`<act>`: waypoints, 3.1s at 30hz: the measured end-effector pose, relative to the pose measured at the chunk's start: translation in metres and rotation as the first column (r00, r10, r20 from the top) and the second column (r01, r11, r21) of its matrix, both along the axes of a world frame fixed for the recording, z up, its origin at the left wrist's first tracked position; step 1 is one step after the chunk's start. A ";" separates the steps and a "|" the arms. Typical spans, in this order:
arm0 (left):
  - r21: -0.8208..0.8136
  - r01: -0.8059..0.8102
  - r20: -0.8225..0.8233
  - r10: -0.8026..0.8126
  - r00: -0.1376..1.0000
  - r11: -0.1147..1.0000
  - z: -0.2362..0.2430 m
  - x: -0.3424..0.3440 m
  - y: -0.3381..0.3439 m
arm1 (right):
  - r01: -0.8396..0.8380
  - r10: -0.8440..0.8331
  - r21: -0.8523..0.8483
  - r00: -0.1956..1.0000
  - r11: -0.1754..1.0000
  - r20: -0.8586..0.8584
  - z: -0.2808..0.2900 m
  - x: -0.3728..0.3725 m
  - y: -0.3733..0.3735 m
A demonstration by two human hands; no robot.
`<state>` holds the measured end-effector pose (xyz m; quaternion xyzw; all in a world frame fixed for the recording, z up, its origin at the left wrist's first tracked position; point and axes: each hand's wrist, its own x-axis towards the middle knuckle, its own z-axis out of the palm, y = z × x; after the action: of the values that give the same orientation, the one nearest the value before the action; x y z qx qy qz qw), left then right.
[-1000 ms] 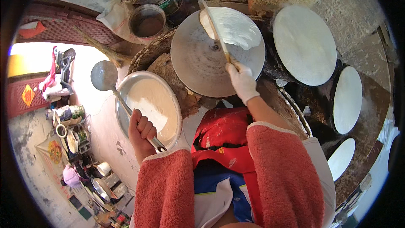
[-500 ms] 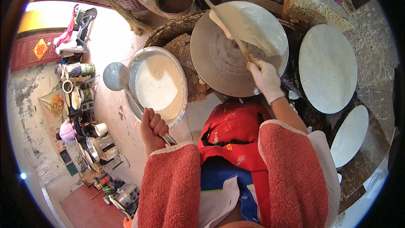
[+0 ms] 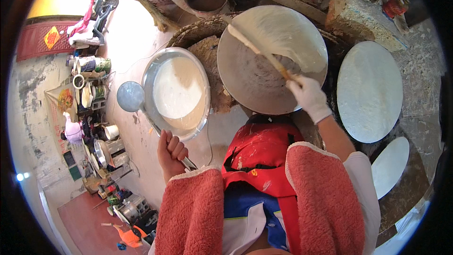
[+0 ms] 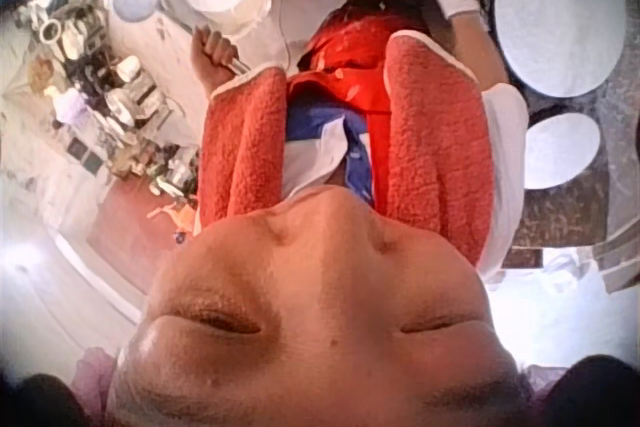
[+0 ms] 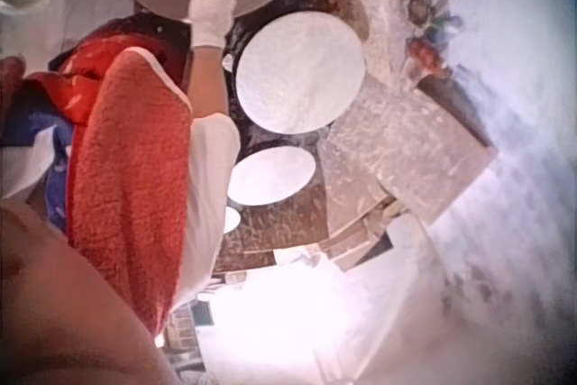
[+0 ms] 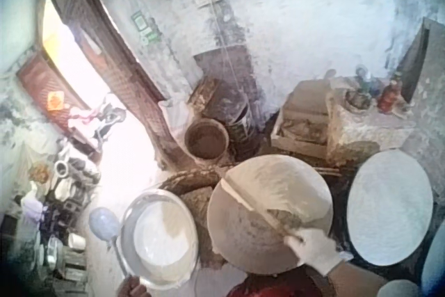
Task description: The person ladles batter onto multiple hot griddles and spreads it into thin circular crepes using a wooden spreader. They flip the crepes and transfer finished ones to a nearby stack.
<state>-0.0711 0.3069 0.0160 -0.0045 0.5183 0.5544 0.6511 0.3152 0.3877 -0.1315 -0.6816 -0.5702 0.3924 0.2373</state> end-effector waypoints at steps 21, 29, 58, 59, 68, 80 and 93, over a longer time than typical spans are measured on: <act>-0.044 -0.130 -0.001 0.130 0.992 0.991 0.002 0.017 -0.054 | -0.056 0.041 0.098 0.988 0.994 0.148 0.009 0.047 0.093; -0.059 -0.195 0.058 0.199 0.978 0.979 -0.009 0.017 -0.086 | -0.397 0.386 -0.161 0.918 0.904 -0.096 0.018 0.048 0.008; -0.072 0.151 -0.013 -0.152 0.988 0.986 -0.028 -0.177 -0.057 | 0.366 -0.599 -0.482 0.364 0.796 -0.713 -0.053 -0.216 -0.173; -0.086 0.107 -0.020 -0.109 0.994 0.991 -0.026 -0.186 -0.060 | 0.382 -0.569 -0.447 0.319 0.809 -0.758 -0.053 -0.239 -0.146; -0.023 0.199 0.007 -0.198 0.980 0.980 -0.025 -0.234 -0.059 | 0.626 -0.756 -0.629 -0.095 0.461 -0.648 -0.060 -0.332 -0.093; -0.042 0.207 0.063 -0.205 0.977 0.977 -0.032 -0.258 -0.054 | 0.616 -0.734 -0.492 0.220 0.615 -0.643 -0.064 -0.339 -0.078; -0.024 0.343 -0.014 -0.343 0.939 0.939 -0.024 -0.219 -0.047 | 0.689 -0.756 -0.666 -0.264 0.287 -0.599 -0.026 -0.268 -0.106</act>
<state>-0.2904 0.2598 -0.0077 0.0839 0.5230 0.4270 0.7329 0.0468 0.2818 -0.1575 -0.5541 0.1982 0.4729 0.6559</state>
